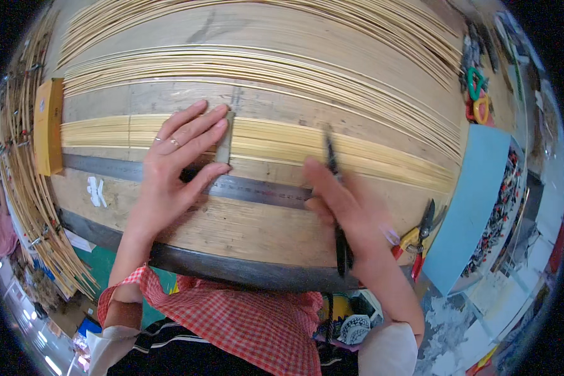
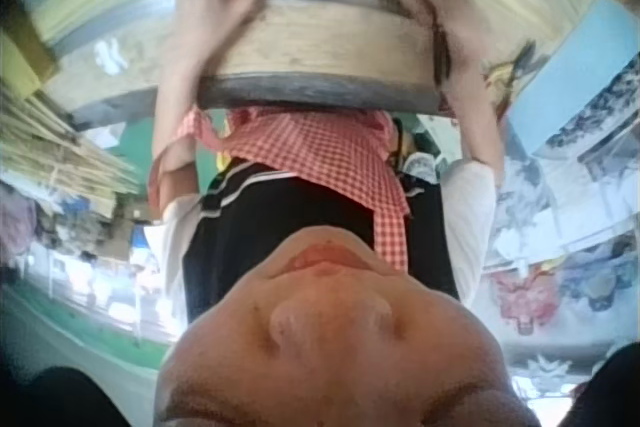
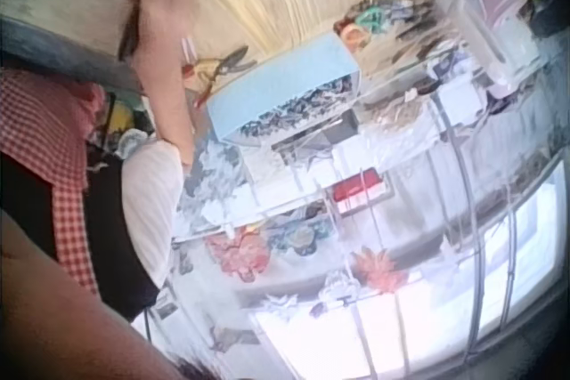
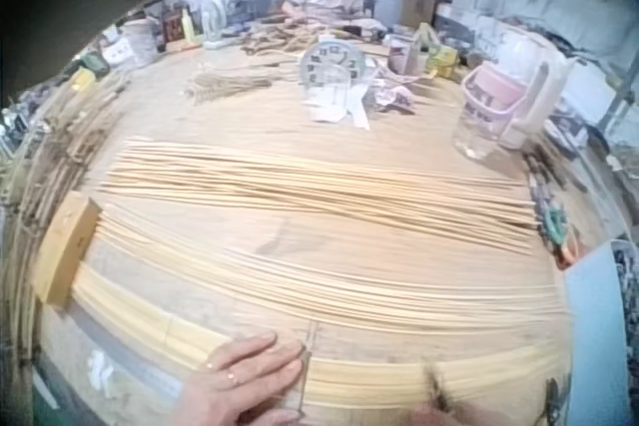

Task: The person uses a metal ruler and a black marker to measure and mark specific lengths on a bundle of thin bamboo sticks laid out on a wooden workbench. The person aligns the ruler, makes marks, and occasionally shifts the sticks to continue the process. Other workers are visible in the background of the workshop.

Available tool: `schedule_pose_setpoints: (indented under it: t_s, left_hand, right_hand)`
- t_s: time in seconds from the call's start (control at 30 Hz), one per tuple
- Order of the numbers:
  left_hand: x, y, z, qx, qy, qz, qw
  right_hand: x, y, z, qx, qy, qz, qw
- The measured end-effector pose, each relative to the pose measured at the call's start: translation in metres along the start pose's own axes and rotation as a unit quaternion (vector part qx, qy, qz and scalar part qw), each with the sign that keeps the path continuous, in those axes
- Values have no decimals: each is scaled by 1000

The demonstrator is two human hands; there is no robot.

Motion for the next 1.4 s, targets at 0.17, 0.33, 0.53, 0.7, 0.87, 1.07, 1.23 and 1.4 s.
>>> schedule_pose_setpoints:
  t_s: [0.17,0.33,0.53,0.7,0.87,1.07,1.23,1.4]
  left_hand:
    - [3,0,3,-4,9,4,1000]
    - [3,1,4,3,27,-6,1000]
    - [3,1,5,28,23,-20,999]
    - [2,0,5,18,28,-14,999]
    - [3,0,5,19,28,-20,999]
    - [3,0,8,30,40,-27,998]
    - [11,-3,19,75,24,-37,996]
    - [47,-36,44,81,-68,-72,992]
  right_hand:
    - [-5,27,45,-178,75,93,977]
    - [-7,33,63,-212,81,73,971]
    - [-6,30,67,-233,128,94,959]
    - [-9,25,72,-249,124,96,956]
    - [-10,25,71,-229,102,89,964]
    - [-12,23,71,-280,135,74,948]
    - [-13,23,77,-269,149,71,949]
    - [-12,22,76,-272,157,75,946]
Point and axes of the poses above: each hand's wrist, its own x-axis towards the middle knuckle, its own y-axis out of the back of the hand, z = x × y, the point moved 3 cm from there along x, towards the middle knuckle, and after that the axes turned 15 degrees about -y, right-handed, at the moved point
